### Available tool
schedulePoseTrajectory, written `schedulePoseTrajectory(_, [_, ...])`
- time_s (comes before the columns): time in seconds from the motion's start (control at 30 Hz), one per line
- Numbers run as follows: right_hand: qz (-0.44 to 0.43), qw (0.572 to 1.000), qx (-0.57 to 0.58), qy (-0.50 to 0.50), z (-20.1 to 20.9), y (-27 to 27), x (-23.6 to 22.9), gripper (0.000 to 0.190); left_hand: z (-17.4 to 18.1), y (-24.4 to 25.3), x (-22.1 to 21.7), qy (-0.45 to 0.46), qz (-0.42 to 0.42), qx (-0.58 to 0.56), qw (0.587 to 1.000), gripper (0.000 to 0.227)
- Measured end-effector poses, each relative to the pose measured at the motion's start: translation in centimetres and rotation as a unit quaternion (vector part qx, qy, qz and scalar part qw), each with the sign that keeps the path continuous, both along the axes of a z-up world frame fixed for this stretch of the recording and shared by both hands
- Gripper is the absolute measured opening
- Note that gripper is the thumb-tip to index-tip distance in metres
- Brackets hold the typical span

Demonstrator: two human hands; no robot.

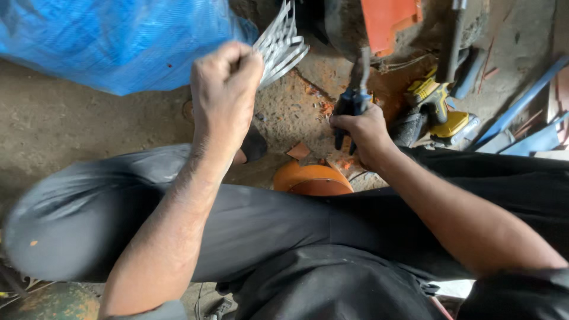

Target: The person sits on the floor and uses pliers to bend a bundle of metal wires into looped shapes. They repeatedly grip and bend the wires, occasionally using a hammer to adjust the shape.

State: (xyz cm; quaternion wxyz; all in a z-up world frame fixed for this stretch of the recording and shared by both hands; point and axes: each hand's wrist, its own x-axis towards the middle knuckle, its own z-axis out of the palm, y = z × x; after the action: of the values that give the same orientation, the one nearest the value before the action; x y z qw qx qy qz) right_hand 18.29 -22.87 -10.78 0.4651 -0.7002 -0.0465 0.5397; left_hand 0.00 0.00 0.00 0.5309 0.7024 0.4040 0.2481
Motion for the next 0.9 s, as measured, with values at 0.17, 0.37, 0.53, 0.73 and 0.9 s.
schedulePoseTrajectory(0.17, [0.108,0.975,-0.157,-0.116,-6.5,6.1,-1.2,0.028,3.1,1.1,0.3,-0.025,0.024,0.039,0.999,0.021])
schedulePoseTrajectory(0.37, [0.116,0.955,-0.127,-0.240,-12.9,12.0,-2.6,0.026,3.6,1.2,0.3,-0.045,0.033,0.013,0.998,0.019])
schedulePoseTrajectory(0.53, [0.030,0.992,-0.087,-0.082,-8.5,10.3,-2.5,0.027,2.8,2.1,0.4,0.003,0.016,0.035,0.999,0.020])
schedulePoseTrajectory(0.73, [0.137,0.961,-0.162,-0.179,5.2,6.1,-1.6,0.032,2.3,1.7,1.0,0.035,-0.004,0.016,0.999,0.022])
schedulePoseTrajectory(0.9, [0.157,0.986,-0.030,-0.050,12.9,3.5,-3.1,0.031,3.0,0.1,1.8,0.024,-0.034,0.009,0.999,0.020])
